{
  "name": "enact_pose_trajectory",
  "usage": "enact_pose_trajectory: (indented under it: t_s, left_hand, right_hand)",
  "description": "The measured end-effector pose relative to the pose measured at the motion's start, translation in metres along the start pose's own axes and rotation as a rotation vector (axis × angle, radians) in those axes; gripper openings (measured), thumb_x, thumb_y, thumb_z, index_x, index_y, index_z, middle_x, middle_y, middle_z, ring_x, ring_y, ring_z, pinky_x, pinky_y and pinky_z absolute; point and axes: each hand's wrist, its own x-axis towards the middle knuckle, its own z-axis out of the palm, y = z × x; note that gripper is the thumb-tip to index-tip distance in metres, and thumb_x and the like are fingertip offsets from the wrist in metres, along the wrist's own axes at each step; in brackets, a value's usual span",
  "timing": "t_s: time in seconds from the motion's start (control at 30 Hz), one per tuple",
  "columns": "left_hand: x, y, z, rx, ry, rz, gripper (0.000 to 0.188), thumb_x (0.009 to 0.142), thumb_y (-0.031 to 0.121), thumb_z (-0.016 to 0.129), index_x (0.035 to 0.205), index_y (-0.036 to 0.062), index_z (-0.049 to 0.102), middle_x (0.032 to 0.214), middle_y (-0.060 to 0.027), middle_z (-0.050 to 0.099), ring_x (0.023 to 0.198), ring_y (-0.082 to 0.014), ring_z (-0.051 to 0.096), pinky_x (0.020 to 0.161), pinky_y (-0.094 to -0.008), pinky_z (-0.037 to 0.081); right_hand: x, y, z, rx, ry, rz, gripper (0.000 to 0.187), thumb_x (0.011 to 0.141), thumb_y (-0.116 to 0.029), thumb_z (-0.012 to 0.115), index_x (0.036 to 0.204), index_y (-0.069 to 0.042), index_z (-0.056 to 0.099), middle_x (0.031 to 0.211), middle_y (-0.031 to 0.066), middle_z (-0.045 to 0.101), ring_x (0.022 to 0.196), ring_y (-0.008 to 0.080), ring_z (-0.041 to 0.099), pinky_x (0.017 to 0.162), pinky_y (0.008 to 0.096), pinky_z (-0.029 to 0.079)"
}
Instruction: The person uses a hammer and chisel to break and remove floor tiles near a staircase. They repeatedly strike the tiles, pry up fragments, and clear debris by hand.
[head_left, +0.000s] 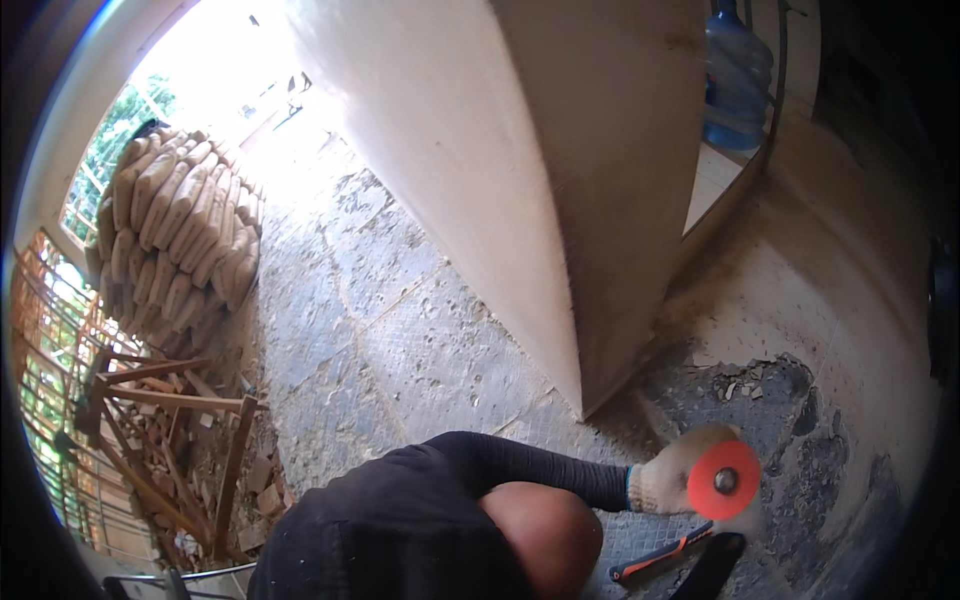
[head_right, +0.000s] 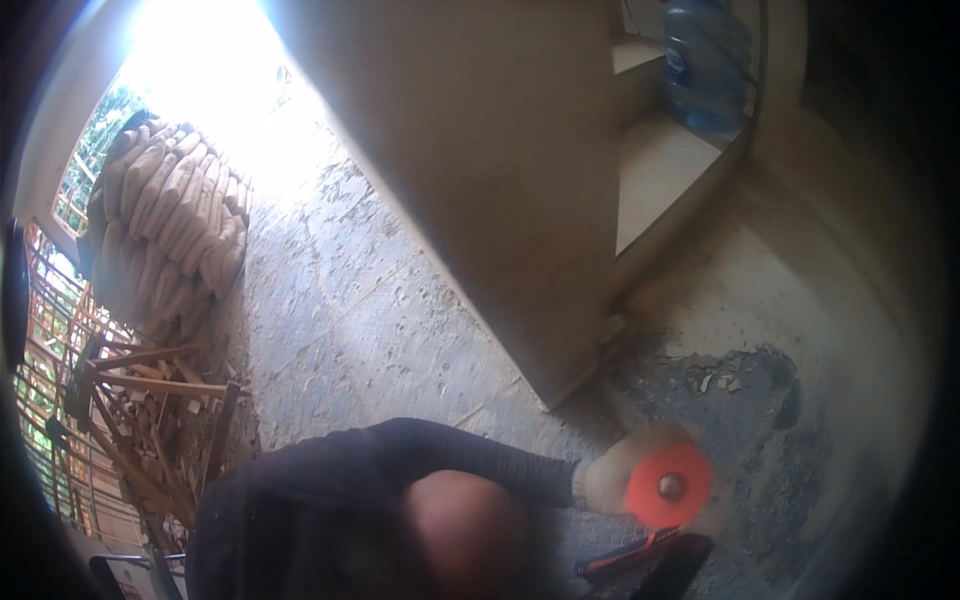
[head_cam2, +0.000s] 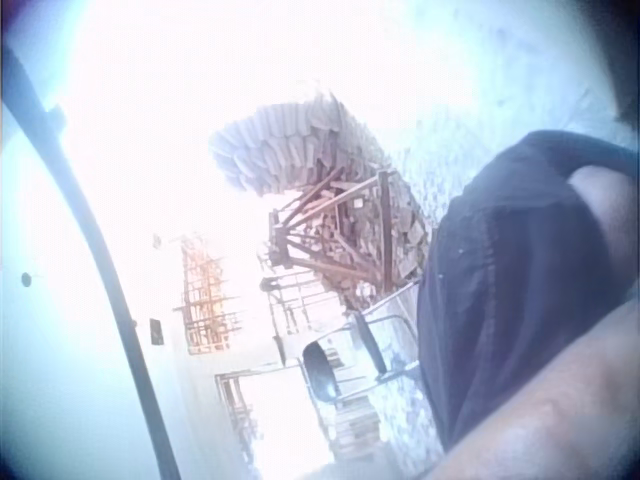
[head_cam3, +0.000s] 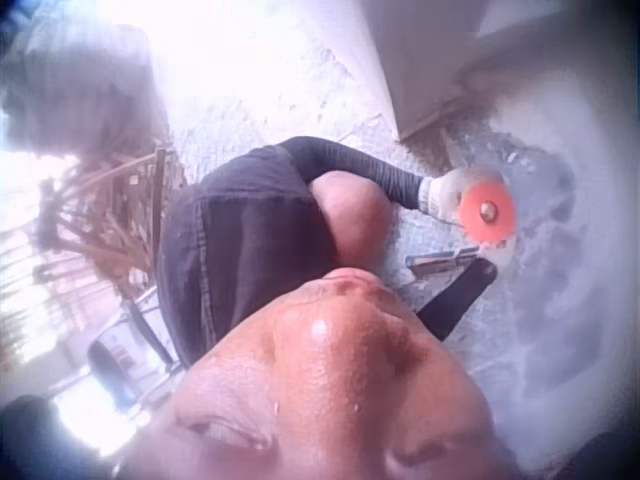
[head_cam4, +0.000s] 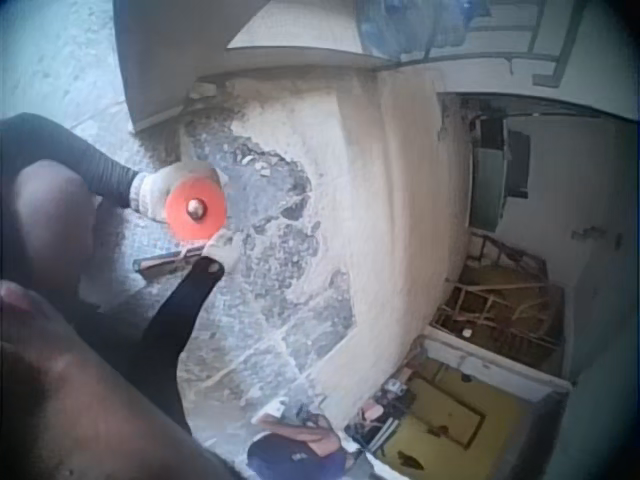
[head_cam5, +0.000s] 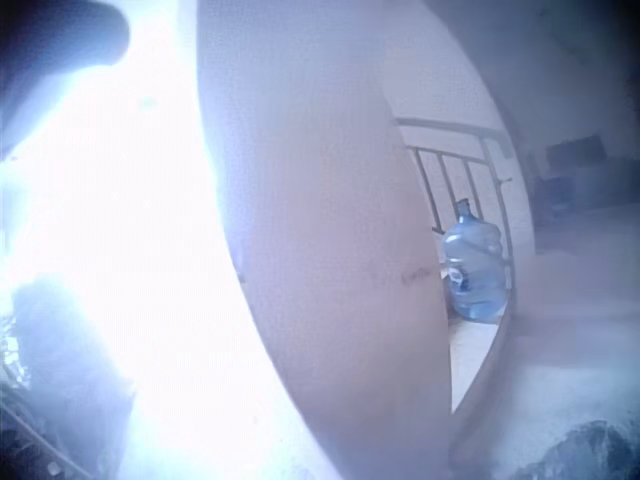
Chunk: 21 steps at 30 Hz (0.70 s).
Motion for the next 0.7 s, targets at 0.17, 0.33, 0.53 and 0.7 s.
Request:
enact_pose_trajectory:
  t_s: [0.17, 0.33, 0.53, 0.7]
  left_hand:
    - [-0.016, 0.018, -0.001, 0.279, 0.084, -0.294, 0.047, 0.094, 0.037, 0.086, 0.129, 0.0097, 0.073, 0.131, -0.0137, 0.071, 0.124, -0.0355, 0.067, 0.105, -0.0490, 0.054]
    - [-0.037, 0.018, -0.003, 0.217, 0.039, -0.445, 0.051, 0.087, 0.035, 0.090, 0.124, 0.0067, 0.070, 0.123, -0.0190, 0.069, 0.115, -0.0428, 0.065, 0.094, -0.0491, 0.055]
    - [-0.022, 0.004, -0.007, 0.540, -0.032, -0.316, 0.038, 0.085, 0.027, 0.087, 0.118, 0.0123, 0.074, 0.113, -0.0116, 0.071, 0.110, -0.0385, 0.068, 0.093, -0.0509, 0.056]
    - [-0.001, -0.038, -0.033, 0.679, -0.542, -0.183, 0.022, 0.082, 0.023, 0.080, 0.101, 0.0135, 0.076, 0.105, -0.0089, 0.073, 0.107, -0.0327, 0.068, 0.105, -0.0477, 0.050]
  right_hand:
    - [-0.018, -0.041, -0.056, -0.086, 0.184, -0.167, 0.047, 0.093, -0.027, 0.080, 0.133, -0.004, 0.073, 0.129, 0.0139, 0.074, 0.117, 0.0277, 0.069, 0.102, 0.0445, 0.054]
    - [-0.040, -0.070, -0.110, -0.145, 0.403, -0.302, 0.043, 0.094, -0.026, 0.079, 0.130, -0.002, 0.074, 0.127, 0.0139, 0.076, 0.116, 0.0265, 0.070, 0.103, 0.0425, 0.053]
    - [-0.055, -0.028, -0.146, -0.173, 0.627, -0.192, 0.040, 0.095, -0.024, 0.078, 0.126, 0.001, 0.076, 0.123, 0.0138, 0.078, 0.115, 0.0250, 0.072, 0.105, 0.0401, 0.053]
    - [-0.046, 0.069, -0.068, -0.223, 0.477, 0.317, 0.046, 0.090, -0.028, 0.082, 0.127, -0.001, 0.077, 0.122, 0.0135, 0.080, 0.112, 0.0293, 0.074, 0.100, 0.0408, 0.056]
